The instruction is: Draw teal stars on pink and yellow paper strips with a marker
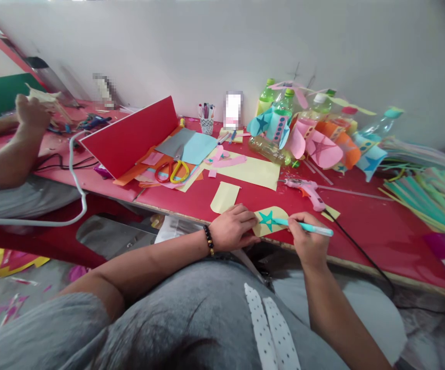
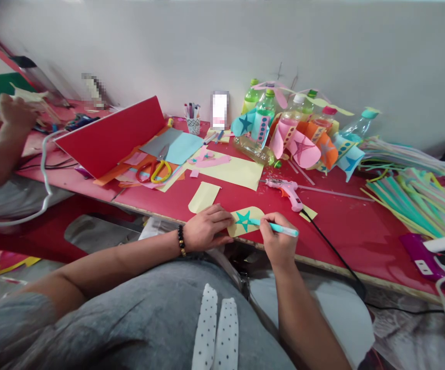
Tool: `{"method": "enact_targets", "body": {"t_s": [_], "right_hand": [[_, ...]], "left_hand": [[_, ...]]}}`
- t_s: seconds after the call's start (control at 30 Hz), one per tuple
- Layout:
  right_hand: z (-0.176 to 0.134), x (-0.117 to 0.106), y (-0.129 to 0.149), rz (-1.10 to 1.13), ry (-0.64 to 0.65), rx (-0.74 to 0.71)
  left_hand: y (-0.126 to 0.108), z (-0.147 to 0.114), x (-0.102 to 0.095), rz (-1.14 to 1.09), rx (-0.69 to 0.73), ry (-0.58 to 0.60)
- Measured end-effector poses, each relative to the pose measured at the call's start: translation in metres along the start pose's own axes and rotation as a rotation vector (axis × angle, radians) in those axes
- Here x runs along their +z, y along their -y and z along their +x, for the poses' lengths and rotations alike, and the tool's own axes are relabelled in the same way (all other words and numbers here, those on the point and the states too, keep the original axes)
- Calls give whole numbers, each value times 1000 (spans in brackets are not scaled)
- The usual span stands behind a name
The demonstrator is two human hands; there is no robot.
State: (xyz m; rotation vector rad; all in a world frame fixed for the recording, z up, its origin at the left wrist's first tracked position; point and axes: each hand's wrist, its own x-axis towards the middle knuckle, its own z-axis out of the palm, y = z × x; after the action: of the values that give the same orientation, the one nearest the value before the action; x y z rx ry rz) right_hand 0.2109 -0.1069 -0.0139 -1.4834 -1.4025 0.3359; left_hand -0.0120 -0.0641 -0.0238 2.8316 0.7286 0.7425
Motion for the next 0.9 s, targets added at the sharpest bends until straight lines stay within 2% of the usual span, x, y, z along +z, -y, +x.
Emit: {"method": "enact_targets", "body": {"t_s": [0.57,0.9], "right_hand": [[-3,-5,6,0,145,-107],[-1,0,-1,5,7,-19]], "left_hand": [[1,0,1,21,14,-6],[1,0,1,22,7,7]]}}
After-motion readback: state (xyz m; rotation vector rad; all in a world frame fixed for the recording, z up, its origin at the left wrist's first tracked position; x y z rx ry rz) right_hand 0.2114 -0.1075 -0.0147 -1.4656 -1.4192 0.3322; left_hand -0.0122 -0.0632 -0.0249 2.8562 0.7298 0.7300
